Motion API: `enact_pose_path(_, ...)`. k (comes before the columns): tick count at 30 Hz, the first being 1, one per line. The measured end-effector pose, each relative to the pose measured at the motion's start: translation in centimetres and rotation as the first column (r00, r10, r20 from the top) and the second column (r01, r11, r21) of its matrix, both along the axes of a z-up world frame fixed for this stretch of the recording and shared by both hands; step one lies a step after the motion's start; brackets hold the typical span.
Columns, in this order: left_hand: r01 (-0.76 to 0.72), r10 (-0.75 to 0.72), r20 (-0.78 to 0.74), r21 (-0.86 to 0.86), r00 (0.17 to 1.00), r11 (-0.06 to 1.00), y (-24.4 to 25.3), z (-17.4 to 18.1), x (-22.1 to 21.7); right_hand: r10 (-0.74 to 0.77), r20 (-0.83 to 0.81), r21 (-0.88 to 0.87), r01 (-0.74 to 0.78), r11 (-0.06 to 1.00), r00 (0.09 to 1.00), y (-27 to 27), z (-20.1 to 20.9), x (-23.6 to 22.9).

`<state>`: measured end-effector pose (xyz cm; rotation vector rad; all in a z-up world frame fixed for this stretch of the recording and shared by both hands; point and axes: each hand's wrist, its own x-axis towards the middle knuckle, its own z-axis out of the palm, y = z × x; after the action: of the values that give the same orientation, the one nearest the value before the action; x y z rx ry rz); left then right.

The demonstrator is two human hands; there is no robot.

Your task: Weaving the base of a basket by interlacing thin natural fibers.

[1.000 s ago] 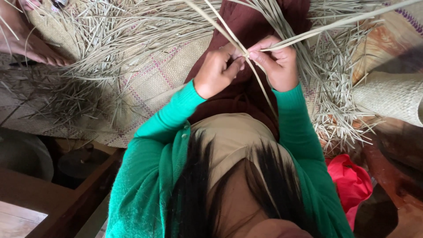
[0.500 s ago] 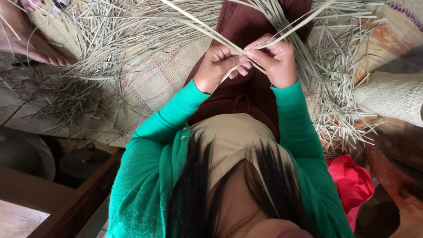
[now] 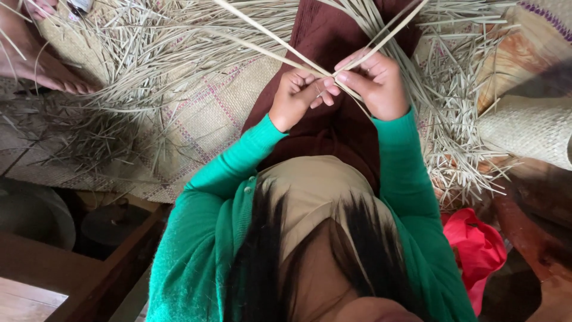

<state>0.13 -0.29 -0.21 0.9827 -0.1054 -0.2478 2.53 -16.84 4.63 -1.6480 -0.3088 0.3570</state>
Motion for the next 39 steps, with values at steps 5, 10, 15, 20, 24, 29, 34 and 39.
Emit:
enact_pose_path(5,0.038,-0.039,0.001,0.079,0.999,0.996,-0.1,0.8,-0.1,0.04,0.033,-0.01,-0.04,0.999,0.999,-0.1,-0.5,0.2)
enact_pose_path(10,-0.014,0.015,-0.02,0.047,1.0,0.999,-0.5,-0.8,-0.1,0.037,0.002,0.006,-0.037,0.999,0.999,0.0,-0.7,0.3)
enact_pose_path(15,-0.068,0.065,0.051,0.068,0.997,0.995,-0.6,-0.8,-0.1,-0.001,-0.034,0.025,0.002,1.0,0.999,0.1,-1.1,0.5)
enact_pose_path(20,-0.05,0.043,0.138,0.049,0.99,0.998,-0.5,-1.0,-0.3,-0.086,-0.058,0.037,0.088,0.995,0.995,0.3,-2.0,0.6)
enact_pose_path(24,-0.071,0.059,0.149,0.076,0.987,0.995,-0.8,-1.6,-0.3,-0.066,-0.052,0.177,0.075,0.981,0.996,0.4,-4.0,0.5)
enact_pose_path(29,-0.111,0.103,0.134,0.054,0.986,0.992,-0.7,-2.7,-0.2,-0.045,0.01,0.132,0.043,0.99,0.999,1.9,-3.0,-0.5)
enact_pose_path(34,-0.17,0.163,0.106,0.058,0.981,0.984,-0.6,-3.7,-0.1,-0.158,0.258,-0.208,0.214,0.954,0.953,2.7,-1.9,-1.5)
enact_pose_path(39,-0.178,0.194,0.072,-0.179,0.978,0.968,-0.5,-2.4,0.3,-0.107,0.408,-0.502,0.321,0.803,0.907,2.5,-1.8,-2.0)
